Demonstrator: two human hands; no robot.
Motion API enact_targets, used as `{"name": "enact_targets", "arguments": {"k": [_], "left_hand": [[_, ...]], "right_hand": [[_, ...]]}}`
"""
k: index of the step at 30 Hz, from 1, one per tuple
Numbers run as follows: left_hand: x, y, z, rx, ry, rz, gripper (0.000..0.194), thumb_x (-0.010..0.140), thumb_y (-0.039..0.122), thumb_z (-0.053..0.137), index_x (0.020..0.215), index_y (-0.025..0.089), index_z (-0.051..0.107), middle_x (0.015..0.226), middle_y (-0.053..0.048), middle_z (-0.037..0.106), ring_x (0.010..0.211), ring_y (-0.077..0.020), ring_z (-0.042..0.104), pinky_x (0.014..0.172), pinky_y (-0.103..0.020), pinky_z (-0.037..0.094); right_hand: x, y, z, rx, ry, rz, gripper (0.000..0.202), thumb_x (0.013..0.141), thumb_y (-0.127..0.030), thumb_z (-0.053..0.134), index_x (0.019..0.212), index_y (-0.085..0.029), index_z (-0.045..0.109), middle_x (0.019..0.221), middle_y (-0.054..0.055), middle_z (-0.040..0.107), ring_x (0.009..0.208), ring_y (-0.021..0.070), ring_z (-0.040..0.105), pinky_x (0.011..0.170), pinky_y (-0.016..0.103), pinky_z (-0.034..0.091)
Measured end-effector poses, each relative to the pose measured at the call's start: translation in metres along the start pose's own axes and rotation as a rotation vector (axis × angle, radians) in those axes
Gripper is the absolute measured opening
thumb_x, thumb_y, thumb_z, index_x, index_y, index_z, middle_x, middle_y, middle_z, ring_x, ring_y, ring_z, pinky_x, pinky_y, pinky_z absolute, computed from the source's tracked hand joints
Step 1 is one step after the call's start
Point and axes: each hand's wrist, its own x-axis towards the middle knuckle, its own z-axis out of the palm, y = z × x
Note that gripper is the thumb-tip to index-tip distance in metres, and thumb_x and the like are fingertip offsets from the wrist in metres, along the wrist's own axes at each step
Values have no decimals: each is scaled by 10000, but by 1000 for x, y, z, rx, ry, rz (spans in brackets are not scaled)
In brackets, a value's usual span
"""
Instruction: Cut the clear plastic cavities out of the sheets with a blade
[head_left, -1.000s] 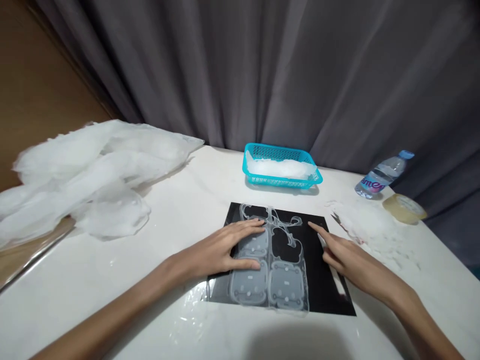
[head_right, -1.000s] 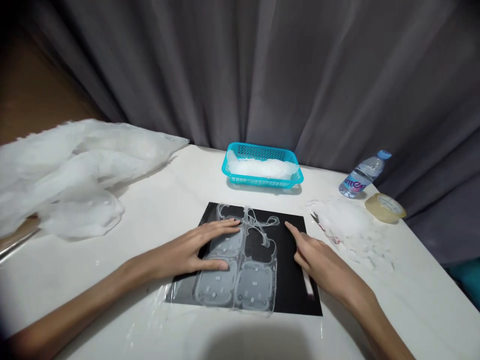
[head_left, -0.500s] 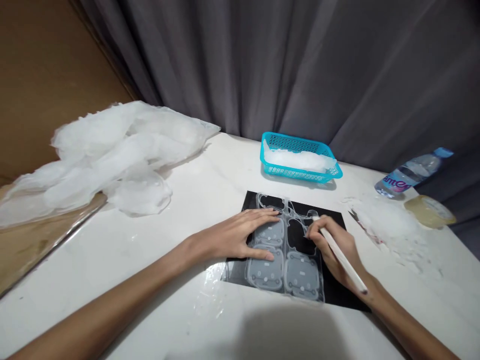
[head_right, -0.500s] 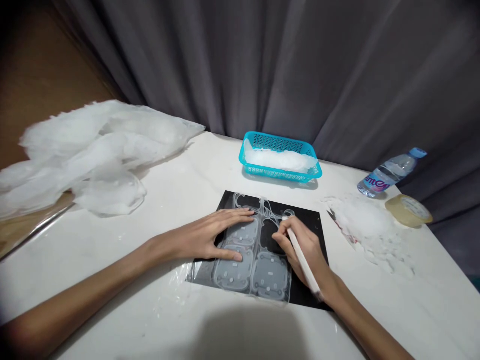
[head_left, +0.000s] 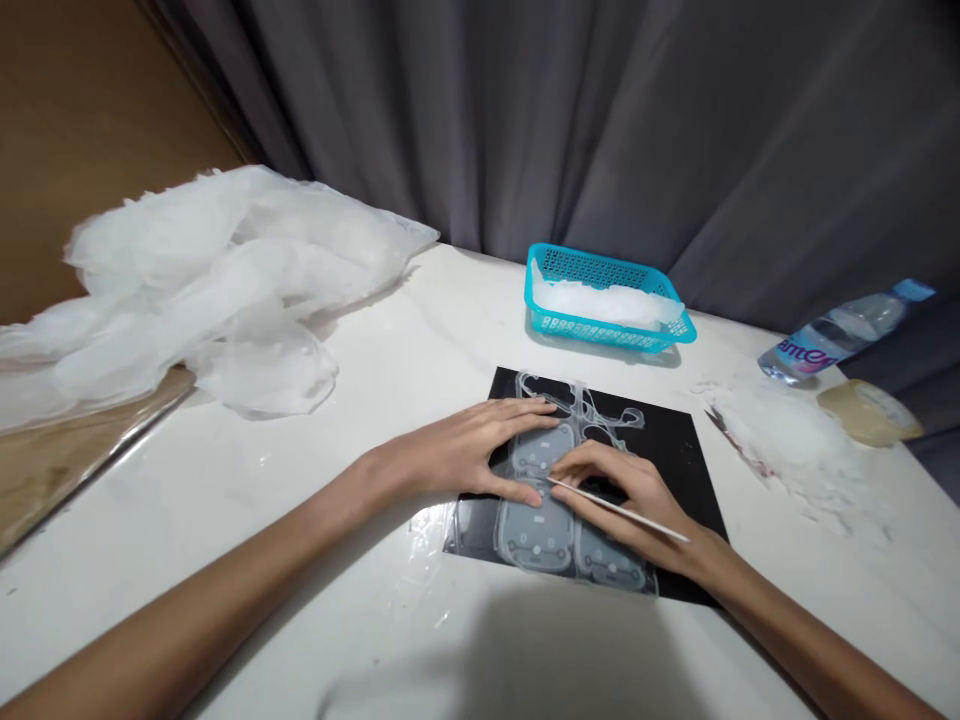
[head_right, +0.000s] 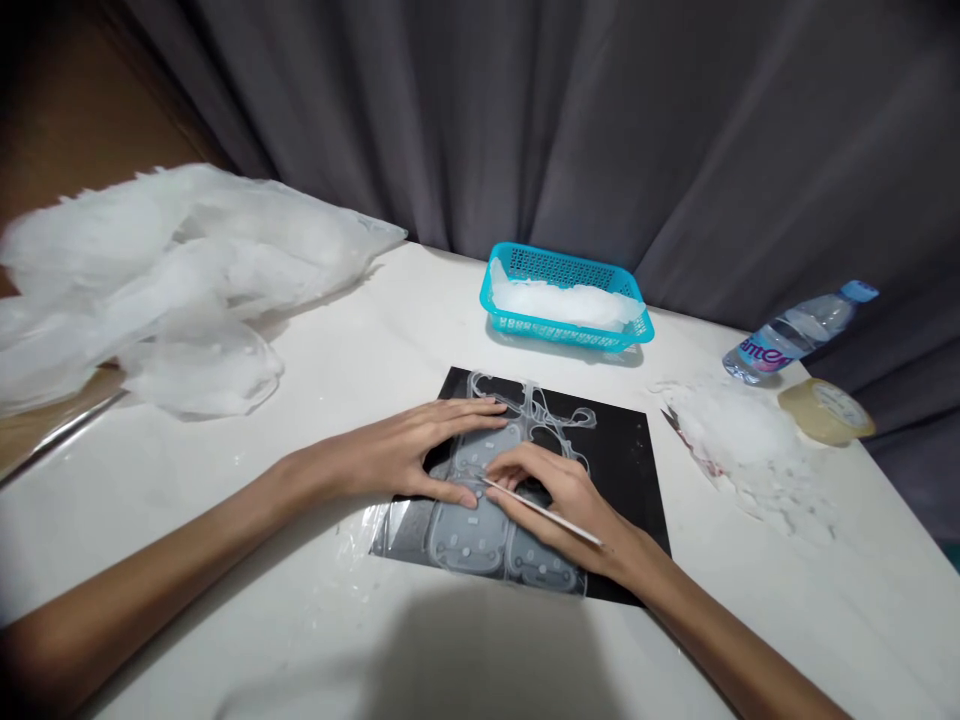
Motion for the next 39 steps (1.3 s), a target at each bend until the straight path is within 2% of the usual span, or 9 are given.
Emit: {"name": "enact_targets", "arguments": {"k": [6,13,18,24,29,33,39], "left_hand": [[1,-3,2,3,4,9,870,882,712,674,1593,276,427,1709,-87,328,1552,-343,352,1268,-507,307],[1,-9,7,-26,19,14,856,876,699,693,1595,327,417,1715,-54,323,1558,-340,339,1273,-501,295],[2,-9,6,-25,15,8,850,876,691,700,1591,320,427,1716,-60,319,1558,-340,339,1275,-493,285],[1,-7,5,-31,26,9,849,876,696,697,1593,335,421,1709,-55,336,1553,-350,344,1266,-493,299],[1,-12,7,-10,27,23,839,879,702,688,1591,348,421,1715,-44,323,1552,-343,348,1269,-485,296],[1,-12,8,31,25,34,847,884,724,660,1597,341,410,1720,-42,313,1544,-336,366,1271,-469,296],[2,-14,8,42,28,41,841,889,718,660,1604,365,391,1726,-29,298,1548,-330,361,1264,-455,307]], "right_hand": [[-2,0,-7,8,-8,-60,92,992,-174,667,1058,-227,703,1046,51,730,1001,191,704,917,333,563],[-7,5,-7,-20,-33,-40,130,995,-169,666,1099,-238,701,1063,42,732,1016,184,698,940,330,546],[-7,6,-8,-31,-32,-48,117,1007,-188,652,1106,-233,694,1084,54,730,1030,194,701,945,342,553],[-7,5,-5,-107,-35,-120,142,1031,-207,608,1150,-232,682,1086,75,733,1037,219,704,927,374,574],[-4,-1,-6,-228,-58,-224,182,1039,-159,566,1191,-221,646,1070,91,728,1018,220,699,907,376,580],[-6,-6,-9,-319,-83,-251,191,1036,-133,544,1188,-205,634,1069,105,722,988,215,706,856,353,591],[-8,-2,-7,-328,-66,-302,214,1039,-139,545,1224,-202,633,1081,107,736,973,219,709,842,358,591]]}}
